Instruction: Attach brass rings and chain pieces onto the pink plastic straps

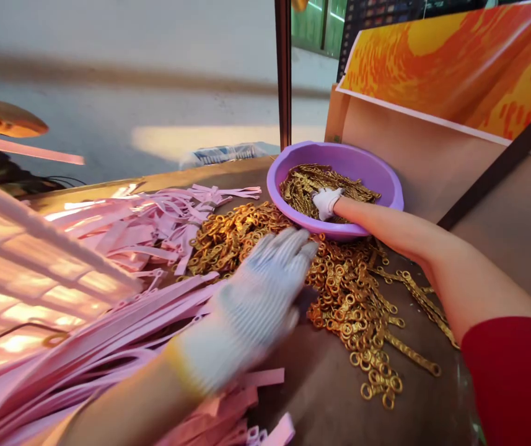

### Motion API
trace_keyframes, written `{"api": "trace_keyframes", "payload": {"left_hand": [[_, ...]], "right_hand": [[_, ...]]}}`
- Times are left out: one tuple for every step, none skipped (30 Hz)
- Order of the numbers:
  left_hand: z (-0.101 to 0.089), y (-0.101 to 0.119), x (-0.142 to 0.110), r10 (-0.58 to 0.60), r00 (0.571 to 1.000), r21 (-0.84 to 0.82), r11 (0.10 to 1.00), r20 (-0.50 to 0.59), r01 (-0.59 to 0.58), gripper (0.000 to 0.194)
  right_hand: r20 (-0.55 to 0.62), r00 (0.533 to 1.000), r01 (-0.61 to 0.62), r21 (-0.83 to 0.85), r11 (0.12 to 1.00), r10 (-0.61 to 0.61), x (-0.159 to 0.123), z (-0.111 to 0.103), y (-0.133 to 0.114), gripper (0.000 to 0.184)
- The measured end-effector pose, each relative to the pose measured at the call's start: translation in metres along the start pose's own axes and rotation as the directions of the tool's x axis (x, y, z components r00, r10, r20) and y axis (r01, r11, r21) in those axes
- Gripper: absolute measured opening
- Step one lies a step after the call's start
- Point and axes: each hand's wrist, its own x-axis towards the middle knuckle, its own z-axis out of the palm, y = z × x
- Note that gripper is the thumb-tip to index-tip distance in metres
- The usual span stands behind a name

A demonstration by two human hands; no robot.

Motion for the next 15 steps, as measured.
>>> {"api": "trace_keyframes", "payload": {"left_hand": [[0.006,-0.001,0.018,0.024,1.000,0.012,1.000,0.013,-0.024,0.058],[0.015,-0.002,0.038,0.007,0.999,0.027,1.000,0.035,-0.008,0.062],[0.024,-0.002,0.057,-0.010,0.998,0.026,1.000,0.058,0.009,0.067],[0.032,-0.002,0.075,-0.020,0.995,0.031,0.999,0.101,0.017,0.067],[0.041,-0.001,0.090,-0.030,0.989,0.038,0.999,0.145,0.025,0.060],[0.047,0.001,0.101,-0.043,0.984,0.043,0.998,0.176,0.036,0.051],[0.052,0.002,0.109,-0.055,0.978,0.049,0.998,0.202,0.046,0.040],[0.056,0.004,0.113,-0.064,0.974,0.054,0.997,0.219,0.053,0.030],[0.059,0.006,0.114,-0.069,0.971,0.058,0.997,0.228,0.057,0.024],[0.060,0.008,0.113,-0.069,0.969,0.060,0.997,0.235,0.057,0.022],[0.061,0.009,0.110,-0.066,0.969,0.061,0.997,0.239,0.053,0.022],[0.062,0.010,0.107,-0.061,0.969,0.059,0.997,0.240,0.048,0.022],[0.063,0.011,0.104,-0.058,0.969,0.058,0.997,0.239,0.045,0.022],[0.064,0.011,0.101,-0.057,0.970,0.056,0.997,0.237,0.045,0.022],[0.066,0.012,0.099,-0.057,0.971,0.053,0.998,0.234,0.046,0.022]], "right_hand": [[-0.007,1.000,-0.002,-0.020,1.000,0.002,-0.004,0.000,-0.002,0.081],[-0.018,1.000,-0.006,-0.037,0.999,0.005,-0.008,0.001,-0.004,0.074],[-0.032,0.999,-0.013,-0.051,0.999,0.012,-0.013,0.002,-0.005,0.067],[-0.051,0.998,-0.025,-0.064,0.998,0.022,-0.017,0.004,-0.005,0.059],[-0.073,0.997,-0.039,-0.072,0.997,0.034,-0.022,0.005,-0.005,0.053],[-0.095,0.994,-0.052,-0.077,0.996,0.045,-0.026,0.006,-0.006,0.050],[-0.115,0.992,-0.059,-0.076,0.995,0.050,-0.030,0.007,-0.006,0.048],[-0.133,0.990,-0.060,-0.071,0.996,0.050,-0.034,0.006,-0.007,0.048],[-0.146,0.988,-0.052,-0.061,0.997,0.043,-0.038,0.004,-0.007,0.048],[-0.158,0.987,-0.042,-0.047,0.998,0.034,-0.041,0.001,-0.008,0.049],[-0.172,0.985,-0.037,-0.030,0.999,0.031,-0.043,-0.003,-0.008,0.050],[-0.198,0.979,-0.042,-0.013,0.999,0.038,-0.045,-0.010,-0.007,0.050],[-0.240,0.969,-0.055,0.002,0.999,0.053,-0.046,-0.018,-0.005,0.050],[-0.293,0.953,-0.071,0.014,0.997,0.072,-0.046,-0.027,-0.002,0.053],[-0.352,0.932,-0.083,0.022,0.996,0.085,-0.044,-0.037,0.002,0.056]]}}
